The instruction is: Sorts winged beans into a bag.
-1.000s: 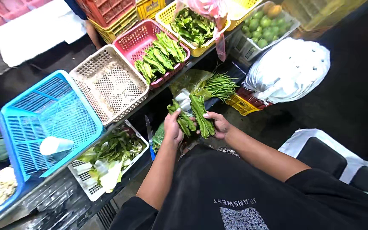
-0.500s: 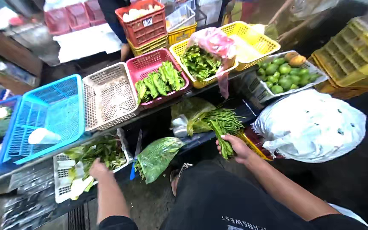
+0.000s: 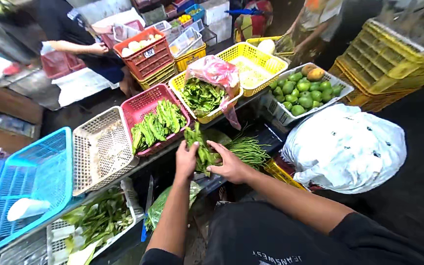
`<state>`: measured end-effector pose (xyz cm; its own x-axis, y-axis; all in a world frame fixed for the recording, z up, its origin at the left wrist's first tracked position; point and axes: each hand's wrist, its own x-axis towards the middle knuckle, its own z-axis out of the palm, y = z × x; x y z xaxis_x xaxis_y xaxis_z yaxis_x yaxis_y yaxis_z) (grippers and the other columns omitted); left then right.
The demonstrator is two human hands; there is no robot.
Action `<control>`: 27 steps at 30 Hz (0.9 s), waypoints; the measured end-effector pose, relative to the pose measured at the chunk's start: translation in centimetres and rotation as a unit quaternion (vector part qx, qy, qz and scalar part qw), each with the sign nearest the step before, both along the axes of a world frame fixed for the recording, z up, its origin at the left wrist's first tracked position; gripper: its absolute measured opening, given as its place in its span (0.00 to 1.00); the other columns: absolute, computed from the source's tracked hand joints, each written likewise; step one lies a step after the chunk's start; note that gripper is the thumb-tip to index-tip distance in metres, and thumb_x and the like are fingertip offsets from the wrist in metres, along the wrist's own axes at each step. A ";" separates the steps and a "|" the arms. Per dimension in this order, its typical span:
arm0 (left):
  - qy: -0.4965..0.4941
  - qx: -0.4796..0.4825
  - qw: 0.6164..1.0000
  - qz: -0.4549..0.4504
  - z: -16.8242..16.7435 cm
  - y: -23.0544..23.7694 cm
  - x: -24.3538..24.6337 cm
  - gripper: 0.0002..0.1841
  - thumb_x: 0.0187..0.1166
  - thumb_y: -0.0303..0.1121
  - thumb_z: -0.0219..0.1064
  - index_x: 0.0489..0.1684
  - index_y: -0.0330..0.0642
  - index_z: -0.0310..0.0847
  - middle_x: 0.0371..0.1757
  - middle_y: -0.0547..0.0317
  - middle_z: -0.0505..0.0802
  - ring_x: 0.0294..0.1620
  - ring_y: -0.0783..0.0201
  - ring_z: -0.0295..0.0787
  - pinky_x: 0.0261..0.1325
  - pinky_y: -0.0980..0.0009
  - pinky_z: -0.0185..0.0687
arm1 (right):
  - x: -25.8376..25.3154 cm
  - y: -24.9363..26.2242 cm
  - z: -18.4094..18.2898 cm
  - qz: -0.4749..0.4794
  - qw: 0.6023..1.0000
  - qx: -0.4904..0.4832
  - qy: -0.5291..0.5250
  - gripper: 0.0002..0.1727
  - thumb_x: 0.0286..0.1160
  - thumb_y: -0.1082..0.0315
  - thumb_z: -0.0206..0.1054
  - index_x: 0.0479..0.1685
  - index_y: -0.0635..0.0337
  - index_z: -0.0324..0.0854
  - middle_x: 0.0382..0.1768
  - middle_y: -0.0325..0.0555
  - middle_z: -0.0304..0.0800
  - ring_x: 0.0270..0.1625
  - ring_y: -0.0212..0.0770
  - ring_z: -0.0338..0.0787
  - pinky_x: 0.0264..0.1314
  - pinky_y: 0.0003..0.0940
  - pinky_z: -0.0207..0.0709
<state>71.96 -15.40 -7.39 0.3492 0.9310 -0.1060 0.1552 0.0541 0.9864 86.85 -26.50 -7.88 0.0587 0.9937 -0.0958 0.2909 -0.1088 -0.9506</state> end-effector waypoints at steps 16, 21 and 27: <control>0.510 0.204 0.826 0.126 2.6 18.4 1.0 0.49 0.77 0.57 0.70 0.92 0.33 0.54 0.88 0.26 0.64 0.88 0.29 0.60 0.84 0.29 0.53 | 15.8 -1.0 -9.6 -0.216 0.940 -0.204 0.166 0.28 0.82 0.66 0.67 0.81 0.60 0.69 0.76 0.57 0.79 0.69 0.50 0.88 0.60 0.50 0.88; 0.470 0.214 0.856 -0.002 5.9 18.7 13.6 0.33 0.79 0.52 0.70 0.76 0.35 0.78 0.72 0.34 0.84 0.76 0.36 0.78 0.77 0.34 0.72 | 20.7 3.3 -9.0 -0.115 0.966 -0.197 0.121 0.27 0.81 0.64 0.68 0.79 0.59 0.72 0.74 0.55 0.82 0.67 0.47 0.89 0.64 0.47 0.87; 0.594 0.180 0.780 -0.081 -1.9 26.2 25.4 0.44 0.66 0.49 0.79 0.81 0.31 0.70 0.81 0.26 0.74 0.81 0.26 0.69 0.76 0.24 0.65 | 26.2 6.7 -7.8 -0.021 0.985 -0.142 0.098 0.27 0.78 0.62 0.70 0.77 0.57 0.75 0.71 0.52 0.84 0.64 0.43 0.90 0.67 0.43 0.86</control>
